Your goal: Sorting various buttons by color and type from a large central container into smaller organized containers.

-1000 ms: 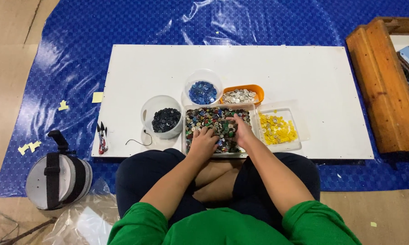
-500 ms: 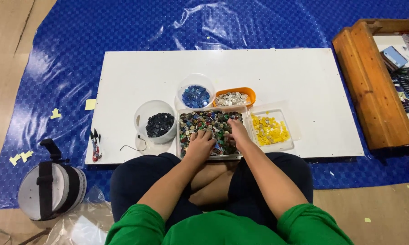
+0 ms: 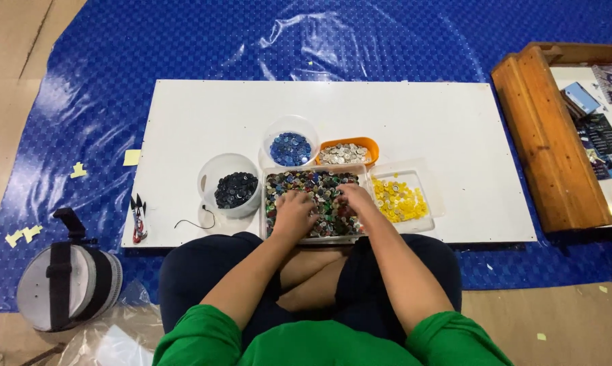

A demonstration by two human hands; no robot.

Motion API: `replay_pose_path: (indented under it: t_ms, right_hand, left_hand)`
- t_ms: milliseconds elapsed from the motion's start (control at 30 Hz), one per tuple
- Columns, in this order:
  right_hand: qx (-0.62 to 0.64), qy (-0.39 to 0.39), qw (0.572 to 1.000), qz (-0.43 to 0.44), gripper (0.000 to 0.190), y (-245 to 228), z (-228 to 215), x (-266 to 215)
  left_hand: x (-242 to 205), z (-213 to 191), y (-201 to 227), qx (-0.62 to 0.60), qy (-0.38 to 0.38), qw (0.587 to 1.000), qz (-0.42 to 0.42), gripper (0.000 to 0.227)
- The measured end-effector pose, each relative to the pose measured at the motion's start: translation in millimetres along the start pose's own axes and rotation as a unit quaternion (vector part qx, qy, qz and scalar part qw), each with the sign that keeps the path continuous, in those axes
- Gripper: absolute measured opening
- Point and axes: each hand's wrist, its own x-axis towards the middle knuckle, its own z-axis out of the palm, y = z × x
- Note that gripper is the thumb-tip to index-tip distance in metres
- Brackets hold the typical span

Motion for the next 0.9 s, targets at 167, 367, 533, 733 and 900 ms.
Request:
replay_pose_path:
  t_ms: [167, 367, 533, 733, 900]
  right_hand:
    - [-0.173, 0.011, 0.982, -0.068, 0.044, 24.2, -18.2, 60.4]
    - [-0.262, -0.026, 0.958, -0.111, 0.076, 24.5, -10.1, 49.6]
    - [-0.286, -0.033, 0.952, -0.098, 0.081, -9.4, 6.1, 5.0]
    - [-0.248, -0.051, 0.959, -0.128, 0.076, -17.4, 24.4, -2.2]
    - [-0.356, -0.07, 0.862, -0.355, 0.073, 39.2, 36.5, 33.4]
  left_hand:
    - [38.2, -33.5, -11.0, -0.058, 0.106, 0.984, -0.13, 0.016]
    - [85.8, -87.2, -13.2, -0.106, 0.124, 0.956, -0.242, 0.039]
    - [49.6, -86.5, -8.4, -0.141, 0.062, 0.961, -0.228, 0.024]
    - [4.0, -61.8, -30.7, -0.181, -0.013, 0.962, -0.205, 0.022]
    - [1.6, -40.3, -43.1, -0.207, -0.026, 0.951, -0.23, 0.043]
